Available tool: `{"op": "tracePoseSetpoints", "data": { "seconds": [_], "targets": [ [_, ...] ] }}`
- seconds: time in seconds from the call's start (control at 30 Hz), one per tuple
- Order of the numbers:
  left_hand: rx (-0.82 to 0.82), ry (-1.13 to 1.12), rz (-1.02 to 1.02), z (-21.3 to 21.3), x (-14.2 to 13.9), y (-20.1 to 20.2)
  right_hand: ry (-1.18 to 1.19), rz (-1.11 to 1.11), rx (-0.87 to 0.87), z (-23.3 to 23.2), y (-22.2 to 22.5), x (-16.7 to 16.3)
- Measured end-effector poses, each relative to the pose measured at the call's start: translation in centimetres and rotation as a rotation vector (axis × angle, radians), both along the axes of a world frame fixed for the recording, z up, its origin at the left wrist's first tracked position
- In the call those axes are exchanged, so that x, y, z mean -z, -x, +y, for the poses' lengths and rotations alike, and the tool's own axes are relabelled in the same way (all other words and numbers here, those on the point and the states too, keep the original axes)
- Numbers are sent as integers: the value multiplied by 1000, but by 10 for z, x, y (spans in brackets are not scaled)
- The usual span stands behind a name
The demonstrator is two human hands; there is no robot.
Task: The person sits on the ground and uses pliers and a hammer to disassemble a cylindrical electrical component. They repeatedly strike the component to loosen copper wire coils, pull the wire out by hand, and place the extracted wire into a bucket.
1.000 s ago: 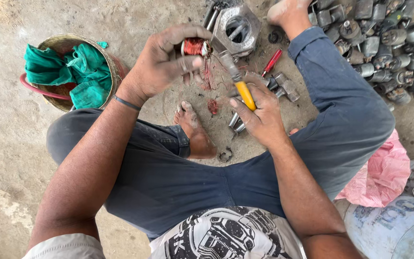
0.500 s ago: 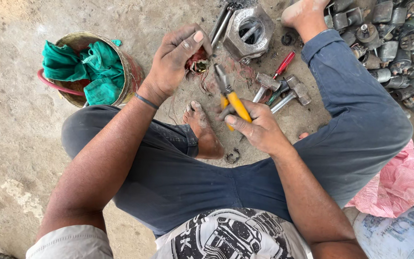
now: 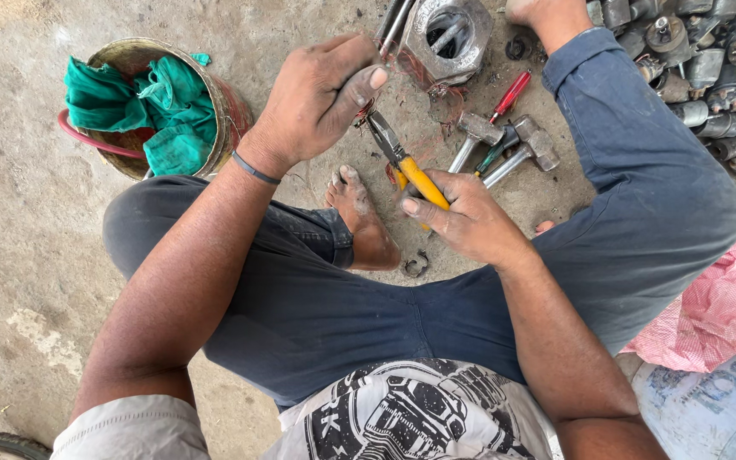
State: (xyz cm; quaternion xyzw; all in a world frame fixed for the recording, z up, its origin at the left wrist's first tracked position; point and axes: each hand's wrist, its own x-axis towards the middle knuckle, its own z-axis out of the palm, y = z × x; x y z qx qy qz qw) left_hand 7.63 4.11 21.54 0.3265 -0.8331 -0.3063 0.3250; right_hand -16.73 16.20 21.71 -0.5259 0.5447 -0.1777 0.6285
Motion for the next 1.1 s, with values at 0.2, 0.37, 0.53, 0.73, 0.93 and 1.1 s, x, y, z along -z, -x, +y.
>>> {"op": "tracePoseSetpoints", "data": {
  "seconds": [0.2, 0.37, 0.53, 0.73, 0.93, 1.1],
  "targets": [
    [-147, -198, 63, -1, 14, 12, 333, 107, 2, -2, -2, -1],
    [-258, -624, 170, -3, 22, 12, 449, 169, 46, -3, 1, 8],
    [-306, -382, 54, -2, 32, 9, 705, 373, 46, -3, 2, 13],
    [-307, -165, -48, 4, 37, 16, 723, 503, 23, -3, -3, 17],
    [-270, -220, -138, -2, 30, 10, 439, 460, 27, 1, -7, 26],
    [-283, -272, 174, -15, 27, -16, 154, 190, 223, -4, -4, 34]
  ]
}}
